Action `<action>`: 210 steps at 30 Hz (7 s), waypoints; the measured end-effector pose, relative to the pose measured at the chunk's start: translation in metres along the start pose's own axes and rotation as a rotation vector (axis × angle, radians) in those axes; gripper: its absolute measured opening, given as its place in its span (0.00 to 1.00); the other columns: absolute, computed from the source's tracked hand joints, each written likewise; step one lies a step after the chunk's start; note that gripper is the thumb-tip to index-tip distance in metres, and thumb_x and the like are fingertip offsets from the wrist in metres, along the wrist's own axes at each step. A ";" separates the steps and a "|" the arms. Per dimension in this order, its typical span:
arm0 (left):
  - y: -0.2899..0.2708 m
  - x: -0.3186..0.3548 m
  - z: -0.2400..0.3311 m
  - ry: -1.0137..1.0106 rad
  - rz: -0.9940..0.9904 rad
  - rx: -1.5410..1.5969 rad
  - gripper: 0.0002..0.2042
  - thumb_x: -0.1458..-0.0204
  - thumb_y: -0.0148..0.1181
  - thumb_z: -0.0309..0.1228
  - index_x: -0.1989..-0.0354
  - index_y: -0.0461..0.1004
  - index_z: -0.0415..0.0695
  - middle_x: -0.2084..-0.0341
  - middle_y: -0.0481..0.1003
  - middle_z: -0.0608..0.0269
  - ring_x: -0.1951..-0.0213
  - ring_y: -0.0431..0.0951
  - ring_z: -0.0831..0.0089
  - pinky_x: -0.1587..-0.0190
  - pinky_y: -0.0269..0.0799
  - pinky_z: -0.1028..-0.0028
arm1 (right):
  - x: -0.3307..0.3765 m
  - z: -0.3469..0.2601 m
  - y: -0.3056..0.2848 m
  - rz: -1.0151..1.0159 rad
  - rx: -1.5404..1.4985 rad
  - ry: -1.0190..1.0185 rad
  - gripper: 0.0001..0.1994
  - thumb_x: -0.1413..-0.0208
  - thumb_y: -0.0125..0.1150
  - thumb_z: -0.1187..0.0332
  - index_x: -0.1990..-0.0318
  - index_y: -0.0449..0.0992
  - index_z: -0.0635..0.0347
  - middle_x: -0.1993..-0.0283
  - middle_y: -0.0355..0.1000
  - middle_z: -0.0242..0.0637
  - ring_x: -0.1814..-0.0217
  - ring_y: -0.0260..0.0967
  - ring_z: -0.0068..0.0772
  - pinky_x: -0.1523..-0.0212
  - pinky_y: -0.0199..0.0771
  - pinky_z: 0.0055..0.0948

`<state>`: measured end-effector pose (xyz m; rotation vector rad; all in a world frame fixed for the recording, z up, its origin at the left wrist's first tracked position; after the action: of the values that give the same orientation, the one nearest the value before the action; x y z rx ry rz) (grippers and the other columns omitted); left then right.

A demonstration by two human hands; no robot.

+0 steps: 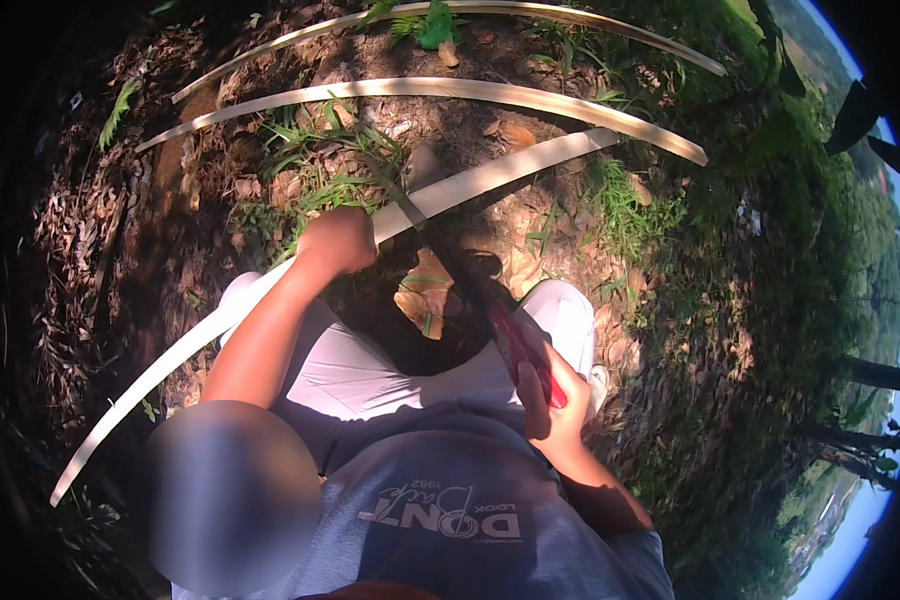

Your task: The person sits on the ground and uses red-handled shears to cut long, thin strips of bamboo. They hold the bamboo with their left hand and repeatedly snip sections off with the shears in their right hand, creating a pile of cut pieces on the ground.

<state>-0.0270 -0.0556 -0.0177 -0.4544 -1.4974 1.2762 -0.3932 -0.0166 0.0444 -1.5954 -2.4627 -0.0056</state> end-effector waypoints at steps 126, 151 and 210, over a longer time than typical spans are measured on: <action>0.025 -0.018 0.017 0.088 -0.243 0.271 0.12 0.60 0.60 0.31 0.74 0.85 0.34 0.76 0.83 0.45 0.67 0.88 0.52 0.61 0.83 0.58 | -0.100 0.033 0.069 0.036 -0.008 -0.047 0.19 0.29 0.61 0.70 0.34 0.78 0.63 0.59 0.80 0.31 0.64 0.71 0.16 0.62 0.72 0.19; 0.030 -0.024 0.018 0.125 -0.345 0.406 0.09 0.68 0.65 0.30 0.86 0.78 0.35 0.84 0.79 0.49 0.79 0.82 0.60 0.73 0.74 0.63 | -0.093 0.059 0.060 0.068 -0.036 -0.127 0.21 0.28 0.60 0.67 0.32 0.75 0.66 0.64 0.77 0.29 0.70 0.66 0.13 0.68 0.68 0.19; -0.024 0.013 -0.007 0.071 0.183 0.003 0.24 0.48 0.72 0.41 0.51 0.74 0.36 0.62 0.84 0.42 0.56 0.85 0.42 0.53 0.81 0.50 | -0.186 -0.002 0.155 -0.129 -0.162 -0.313 0.19 0.29 0.62 0.70 0.33 0.77 0.61 0.54 0.83 0.34 0.59 0.74 0.14 0.59 0.75 0.19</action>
<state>-0.0178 -0.0501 0.0090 -0.6404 -1.4198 1.3895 -0.1792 -0.1205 -0.0032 -1.6022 -2.8677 0.0279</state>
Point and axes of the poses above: each hand's wrist, its own x-axis away from the middle knuckle, its own y-axis out of the palm, z = x × y, the point moved 7 cm from there along -x, towards the middle knuckle
